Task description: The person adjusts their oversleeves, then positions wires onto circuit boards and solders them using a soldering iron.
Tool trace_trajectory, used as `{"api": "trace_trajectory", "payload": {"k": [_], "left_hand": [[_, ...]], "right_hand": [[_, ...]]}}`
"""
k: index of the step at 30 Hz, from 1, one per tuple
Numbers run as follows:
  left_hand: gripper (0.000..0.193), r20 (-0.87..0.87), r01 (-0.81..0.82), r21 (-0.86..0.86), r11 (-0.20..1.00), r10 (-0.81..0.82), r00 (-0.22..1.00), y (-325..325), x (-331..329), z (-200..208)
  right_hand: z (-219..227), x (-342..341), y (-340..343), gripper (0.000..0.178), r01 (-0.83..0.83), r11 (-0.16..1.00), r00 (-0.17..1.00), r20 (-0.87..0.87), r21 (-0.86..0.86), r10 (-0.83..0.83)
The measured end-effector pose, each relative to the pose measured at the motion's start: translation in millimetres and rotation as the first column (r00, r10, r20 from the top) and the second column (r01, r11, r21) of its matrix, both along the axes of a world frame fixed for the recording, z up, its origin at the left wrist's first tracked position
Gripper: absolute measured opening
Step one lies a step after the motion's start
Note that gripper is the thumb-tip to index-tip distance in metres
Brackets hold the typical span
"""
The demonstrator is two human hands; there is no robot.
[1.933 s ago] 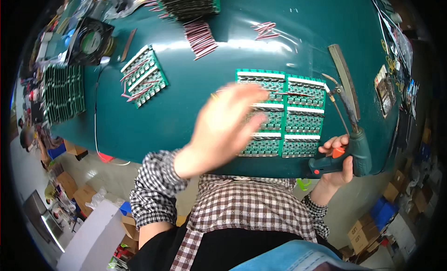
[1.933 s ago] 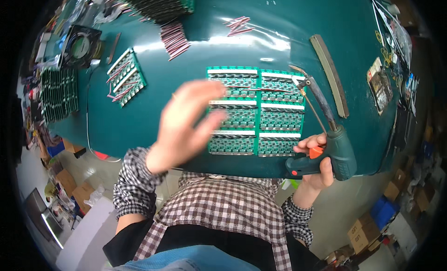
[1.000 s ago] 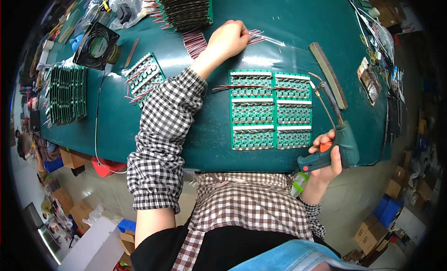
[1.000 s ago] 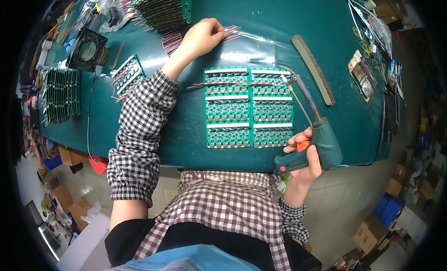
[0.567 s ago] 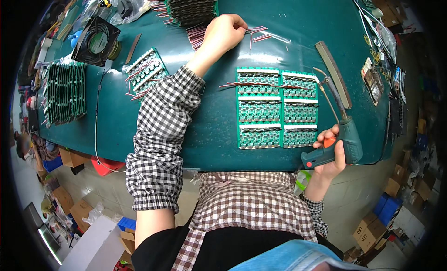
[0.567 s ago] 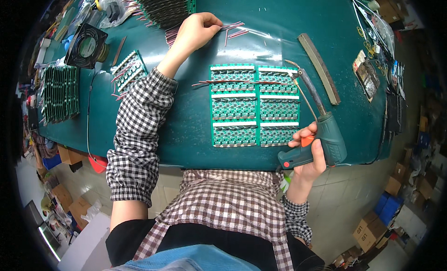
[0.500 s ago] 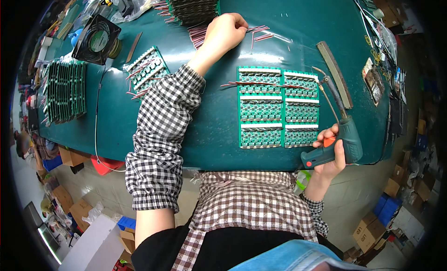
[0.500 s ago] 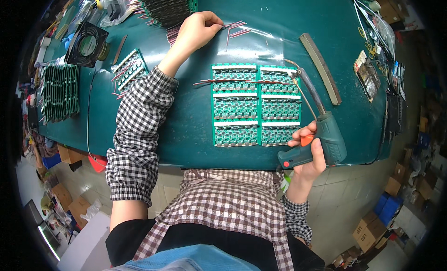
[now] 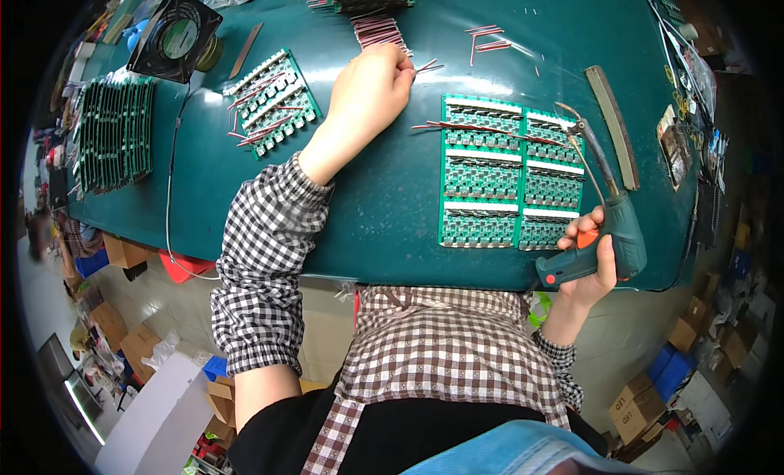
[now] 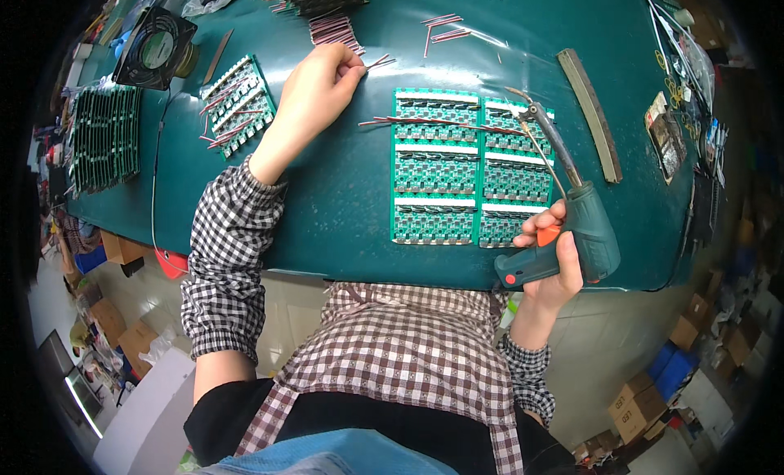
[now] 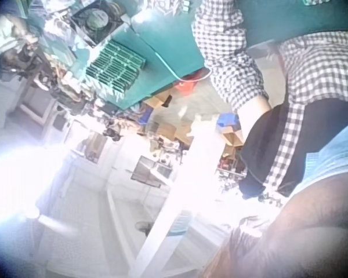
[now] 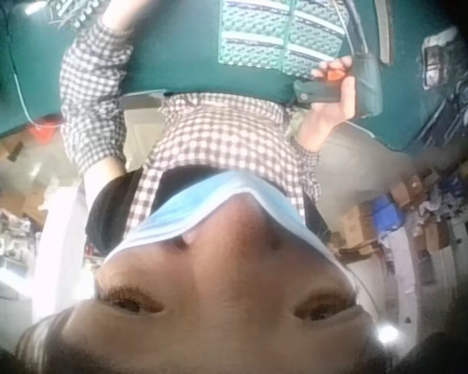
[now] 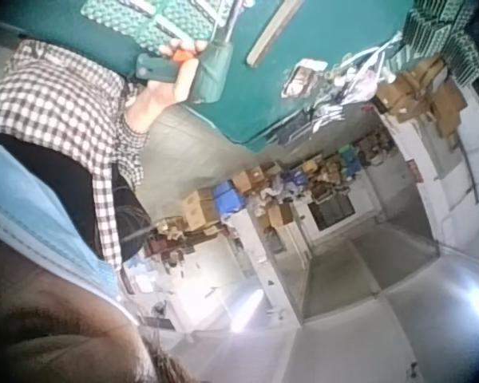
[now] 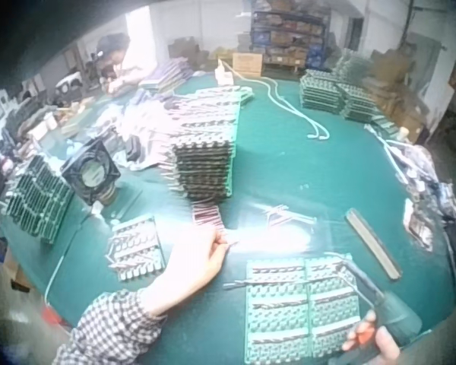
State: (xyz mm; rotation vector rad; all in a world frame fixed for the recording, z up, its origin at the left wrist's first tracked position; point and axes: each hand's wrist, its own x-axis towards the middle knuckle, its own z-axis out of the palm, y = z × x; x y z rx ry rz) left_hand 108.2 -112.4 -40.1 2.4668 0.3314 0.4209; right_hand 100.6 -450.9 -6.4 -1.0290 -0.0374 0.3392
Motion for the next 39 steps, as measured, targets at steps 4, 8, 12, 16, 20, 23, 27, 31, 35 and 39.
{"api": "trace_trajectory", "payload": {"k": [4,8,12,16,20,23,27,31,35,39], "left_hand": [[0.014,0.067,-0.037,0.062,0.997,0.033,0.997,-4,-3,-3],[0.013,-0.004,-0.011,-0.071,0.997,0.011,1.0,-7,-22,17],[0.012,-0.139,-0.009,0.012,1.0,0.01,0.99,-3,-41,18],[0.014,-0.057,0.023,0.05,0.998,-0.02,0.998,-7,-33,15],[0.016,-0.13,0.103,0.033,0.994,-0.097,0.987,2,-23,8],[0.014,-0.058,0.063,-0.05,0.997,-0.066,0.996,-3,-32,14],[0.012,-0.033,0.041,-0.295,0.955,-0.054,0.998,-35,-51,45],[0.01,0.062,0.292,-0.124,0.948,-0.286,0.956,-60,-56,40],[0.009,0.036,0.324,-0.001,0.946,-0.323,0.946,-63,-56,29],[0.008,-0.015,0.303,0.044,0.952,-0.303,0.953,-63,-59,29]], "right_hand": [[0,-2,0,0.036,-0.034,0.999,0.999,0.037,-0.002,0.034],[0,-4,-3,0.036,-0.009,1.0,1.0,0.029,-0.004,0.009],[0,-2,-2,0.037,-0.029,0.999,0.998,0.055,-0.028,0.031],[0,-2,0,0.037,-0.043,0.999,0.999,0.028,-0.032,0.044],[0,-5,-3,0.039,-0.065,0.998,0.997,0.048,-0.016,0.066],[1,-4,-13,0.04,-0.042,0.999,0.998,0.05,-0.026,0.043],[-2,-6,-27,0.04,0.04,0.999,0.995,0.097,-0.027,-0.037],[0,-8,-28,0.04,0.022,1.0,0.994,0.103,-0.018,-0.02],[4,-9,-32,0.042,0.024,0.992,0.981,0.195,-0.12,0.0],[5,-6,-39,0.045,0.128,0.977,0.966,0.245,-0.168,-0.084]]}}
